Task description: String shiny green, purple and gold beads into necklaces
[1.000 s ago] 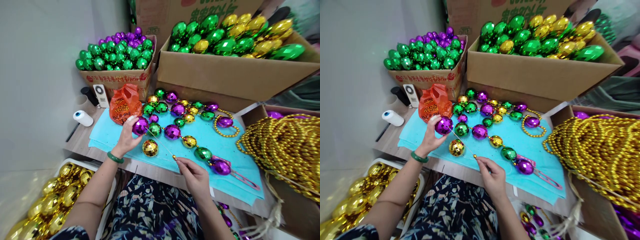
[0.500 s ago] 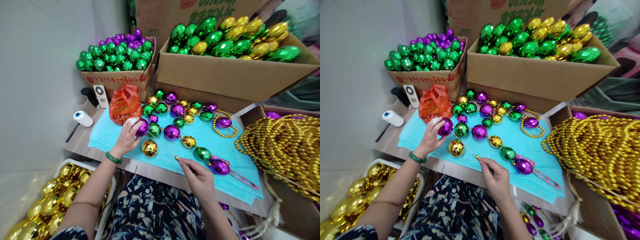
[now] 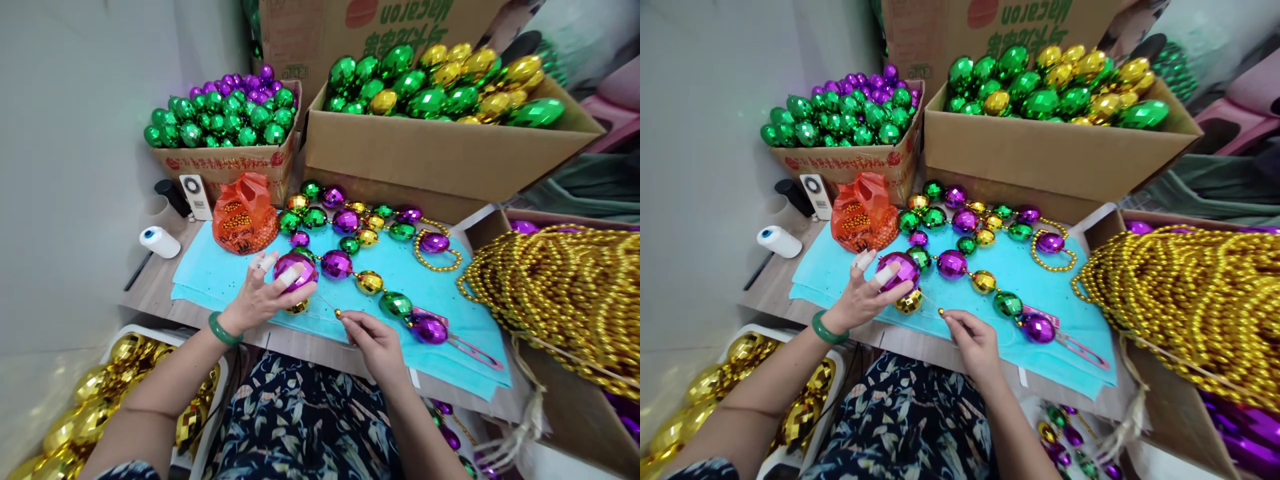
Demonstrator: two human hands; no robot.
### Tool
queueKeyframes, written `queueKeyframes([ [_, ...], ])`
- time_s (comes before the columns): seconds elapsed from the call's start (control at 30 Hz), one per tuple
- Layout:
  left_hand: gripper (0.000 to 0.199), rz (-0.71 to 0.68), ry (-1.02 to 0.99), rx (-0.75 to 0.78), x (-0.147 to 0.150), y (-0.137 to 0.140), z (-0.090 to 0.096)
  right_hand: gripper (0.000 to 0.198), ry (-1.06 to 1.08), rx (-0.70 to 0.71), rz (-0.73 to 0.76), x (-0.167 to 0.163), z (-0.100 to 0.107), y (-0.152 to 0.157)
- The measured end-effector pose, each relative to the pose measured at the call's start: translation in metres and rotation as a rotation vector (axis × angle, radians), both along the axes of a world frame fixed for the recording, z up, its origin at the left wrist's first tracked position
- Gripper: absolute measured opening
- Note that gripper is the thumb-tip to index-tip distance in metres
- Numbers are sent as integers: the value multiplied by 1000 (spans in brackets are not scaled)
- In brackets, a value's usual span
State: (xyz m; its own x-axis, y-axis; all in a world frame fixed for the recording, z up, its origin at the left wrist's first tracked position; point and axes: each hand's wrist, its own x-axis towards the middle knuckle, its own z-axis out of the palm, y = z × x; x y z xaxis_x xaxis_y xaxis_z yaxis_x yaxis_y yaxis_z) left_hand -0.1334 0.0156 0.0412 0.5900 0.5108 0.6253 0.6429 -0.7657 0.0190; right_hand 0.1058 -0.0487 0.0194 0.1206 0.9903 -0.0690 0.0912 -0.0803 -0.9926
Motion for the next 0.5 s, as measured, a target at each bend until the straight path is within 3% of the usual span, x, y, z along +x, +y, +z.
queueKeyframes([
  [0.13, 88, 1, -398, -171, 15, -5, -5, 20, 82, -19, 25, -1, 2, 0],
  [0.2, 105, 8, -693, -412, 26, -10, -3, 20, 102, -22, 31, -2, 1, 0],
  [0.27, 115, -72, -954, -701, 35, -15, 0, 20, 103, -19, 26, -3, -1, 0],
  [0.33, 111, -181, -1177, -971, 40, -19, 4, 20, 99, -16, 22, -4, -5, 0],
  [0.4, 93, -220, -1378, -1156, 42, -21, 8, 19, 105, -25, 19, -5, -8, 0],
  [0.5, 66, -189, -1504, -1222, 45, -21, 9, 18, 119, -50, 11, -5, -14, -1],
])
